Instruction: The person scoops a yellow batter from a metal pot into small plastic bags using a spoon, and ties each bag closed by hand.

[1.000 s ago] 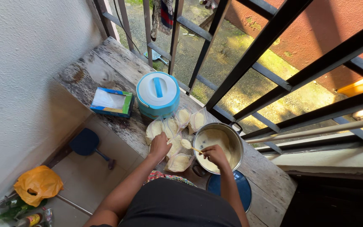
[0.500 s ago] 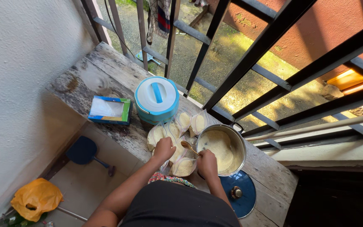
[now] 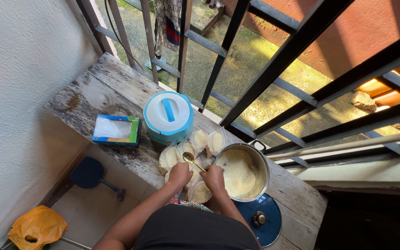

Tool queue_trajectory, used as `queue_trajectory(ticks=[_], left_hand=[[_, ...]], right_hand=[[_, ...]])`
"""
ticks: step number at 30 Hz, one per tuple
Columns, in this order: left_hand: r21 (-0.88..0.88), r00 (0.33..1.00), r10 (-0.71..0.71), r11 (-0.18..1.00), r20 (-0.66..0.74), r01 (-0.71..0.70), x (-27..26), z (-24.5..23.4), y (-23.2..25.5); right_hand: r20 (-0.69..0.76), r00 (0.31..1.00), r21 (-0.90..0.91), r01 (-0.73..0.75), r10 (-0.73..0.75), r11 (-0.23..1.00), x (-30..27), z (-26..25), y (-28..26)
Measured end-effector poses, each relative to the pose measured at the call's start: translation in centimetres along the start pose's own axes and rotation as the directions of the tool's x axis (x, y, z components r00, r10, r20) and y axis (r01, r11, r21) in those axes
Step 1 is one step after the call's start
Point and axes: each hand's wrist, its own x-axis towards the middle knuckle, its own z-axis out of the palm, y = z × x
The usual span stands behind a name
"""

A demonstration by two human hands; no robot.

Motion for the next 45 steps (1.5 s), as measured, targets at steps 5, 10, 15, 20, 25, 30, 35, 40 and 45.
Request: queue_trajectory(ticks=[5,10,15,20,25,30,35,40,45], left_hand=[[-0.193,0.997,0.006,0.981,-0.074,-0.020,-1.8,-1.8,1.8],[-0.257,0.985,0.067,0.961,-0.157,-0.106,-1.6,-3.5,4.3],[-0.197,0.987,0.058,0.977,-0.152,-0.087,0.8,-2.1,5.0],[-0.090,0.968,0.125,0.985,-0.216,-0.147,2.0,-0.7,5.1],[-0.166,0.947,0.171,0.961,-0.272,-0.221,0.3,-1.1,7.1],[-0.261,0.967,0.230,0.932,-0.110,-0.251,-2.1,0.9,9.9],[-0.209,0.937,0.331,0.914,-0.112,-0.348,-3.7,3.1,11.2],[-0.174,0.931,0.343,0.916,-0.124,-0.361,-4.4,4.7,11.5],[-0.190,0.939,0.318,0.921,-0.131,-0.339,-4.8,4.4,11.6]], right_hand=[[-0.015,1.000,0.055,0.002,-0.001,0.998,0.3,0.4,0.7],[-0.011,0.992,0.100,-0.122,0.123,0.988,0.4,-2.3,0.1],[-0.081,0.993,0.125,-0.075,0.086,0.989,0.9,-3.2,1.2],[-0.108,0.987,0.215,-0.098,0.123,0.972,0.8,-4.7,3.3],[-0.211,0.952,0.390,-0.124,0.220,0.912,-0.7,-8.5,9.0],[-0.181,0.964,0.237,-0.148,0.194,0.960,0.5,-7.5,15.9],[-0.301,0.952,0.013,-0.049,0.051,0.999,2.2,-4.8,16.7],[-0.208,0.978,0.016,-0.016,0.019,1.000,2.3,-3.6,16.7],[0.045,0.999,0.132,-0.032,0.027,0.991,1.3,-3.3,17.2]])
